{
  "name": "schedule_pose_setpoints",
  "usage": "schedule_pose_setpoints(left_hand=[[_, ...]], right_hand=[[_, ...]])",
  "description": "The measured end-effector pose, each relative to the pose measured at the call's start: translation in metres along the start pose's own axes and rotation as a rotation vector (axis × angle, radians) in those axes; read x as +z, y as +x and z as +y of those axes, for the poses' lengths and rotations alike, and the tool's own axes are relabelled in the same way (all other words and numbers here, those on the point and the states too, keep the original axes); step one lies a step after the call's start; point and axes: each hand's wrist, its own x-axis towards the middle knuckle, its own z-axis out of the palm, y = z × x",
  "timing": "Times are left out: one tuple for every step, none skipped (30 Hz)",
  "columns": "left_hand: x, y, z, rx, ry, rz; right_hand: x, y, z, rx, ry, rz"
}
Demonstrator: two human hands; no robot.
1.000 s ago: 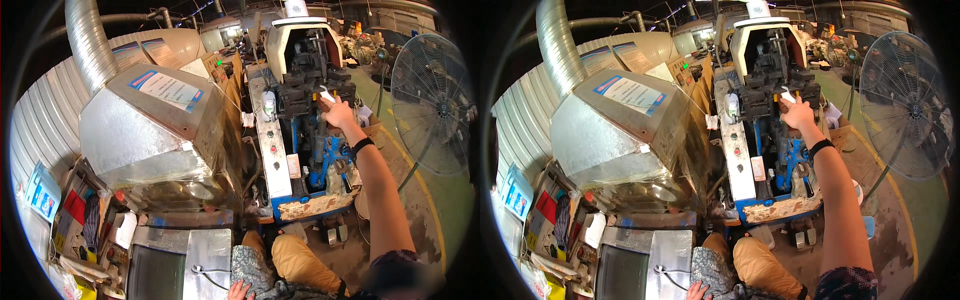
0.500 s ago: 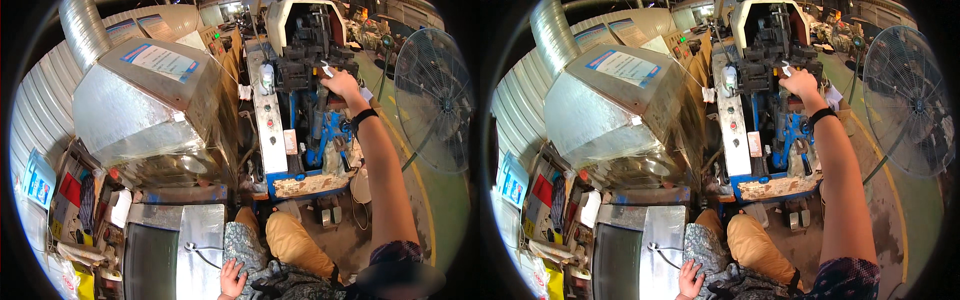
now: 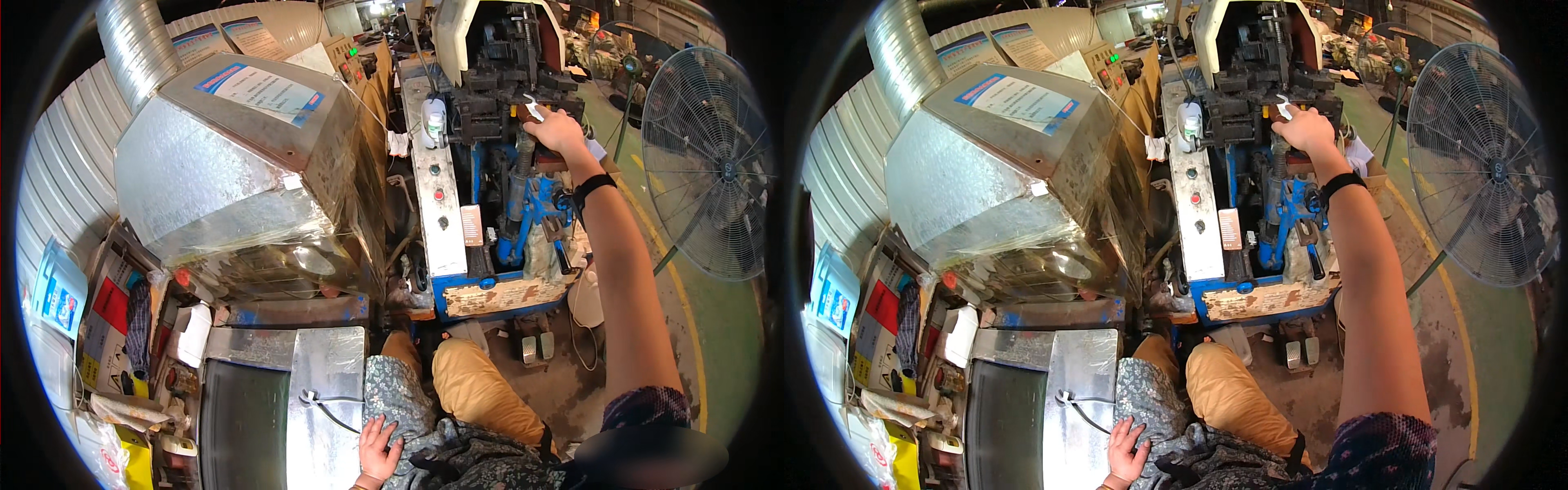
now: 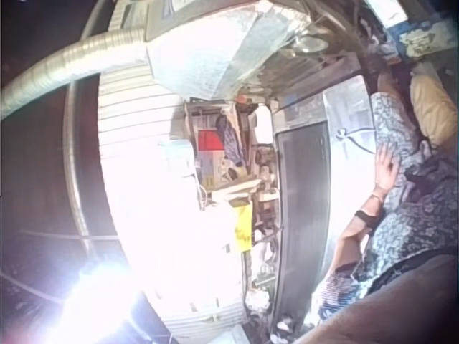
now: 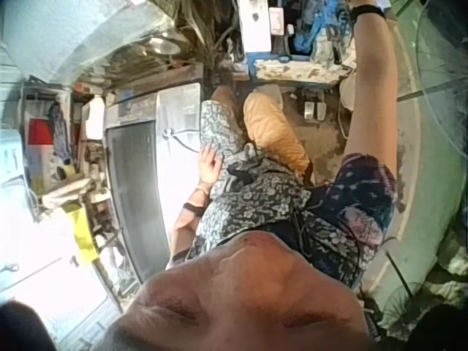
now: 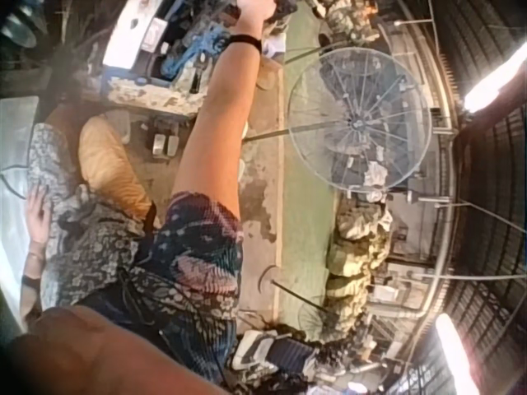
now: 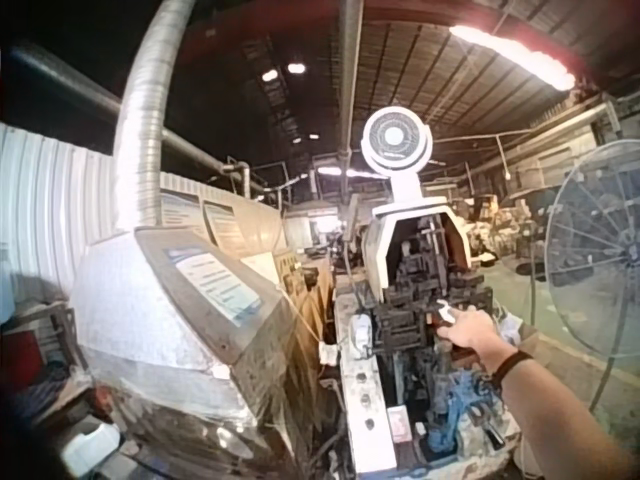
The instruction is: Manually assemble and check shoe components on a factory production line using specialized machinery.
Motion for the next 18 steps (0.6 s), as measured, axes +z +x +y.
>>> schedule_pose_setpoints(left_hand=[[0.0, -0.001, -0.001, 0.001, -0.002, 0.0], [-0.001, 0.0, 0.0, -0.005, -0.012, -0.004], [-0.001, 0.0, 0.0, -0.01, -0.021, -0.009], [-0.002, 0.001, 0.0, -0.007, -0.025, -0.009], [-0.002, 0.002, 0.0, -0.005, -0.024, -0.01], [-0.002, 0.003, 0.0, -0.001, -0.024, -0.01], [0.0, 0.005, -0.001, 0.004, -0.028, -0.01], [0.002, 0.005, -0.003, 0.004, -0.027, 0.001], [0.001, 0.002, -0.004, 0.006, -0.028, 0.008], [-0.001, -0.001, -0.004, 0.008, -0.031, 0.005], [-0.002, 0.001, -0.002, 0.016, -0.018, 0.008], [-0.001, 0.006, 0.0, 0.024, -0.004, 0.017], [0.001, 0.006, -0.002, 0.039, -0.01, 0.024], [0.004, 0.001, -0.007, 0.025, -0.029, -0.007], [0.004, -0.002, -0.009, 0.011, -0.048, -0.039], [0.006, -0.002, -0.01, 0.019, -0.06, -0.032], [0.007, -0.002, -0.012, 0.039, -0.067, -0.029], [0.007, -0.005, -0.013, 0.031, -0.066, -0.029]], right_hand=[[0.0, -0.001, -0.001, 0.0, -0.002, 0.001], [0.001, 0.0, 0.0, -0.003, 0.002, 0.002], [0.002, 0.0, 0.0, -0.005, 0.005, 0.002], [0.003, 0.001, 0.001, -0.004, 0.002, 0.004], [0.003, 0.001, 0.001, -0.016, -0.002, 0.008], [0.002, 0.002, 0.002, -0.027, -0.005, 0.013], [0.002, 0.002, 0.003, -0.024, -0.009, 0.017], [0.005, -0.005, -0.003, -0.013, -0.016, 0.038], [0.008, -0.015, -0.003, 0.003, -0.026, 0.056], [0.016, -0.023, -0.001, -0.021, -0.004, 0.126], [0.022, -0.027, 0.007, -0.032, -0.015, 0.13], [0.027, -0.032, 0.011, -0.044, -0.026, 0.122], [0.03, -0.037, 0.018, -0.055, -0.037, 0.116], [0.028, -0.041, 0.021, -0.05, -0.052, 0.077], [0.024, -0.048, 0.021, -0.044, -0.067, 0.037], [0.014, -0.051, 0.023, -0.036, 0.029, -0.019], [0.008, -0.055, 0.026, 0.027, 0.07, -0.034], [0.006, -0.065, 0.024, 0.042, 0.161, 0.002]])
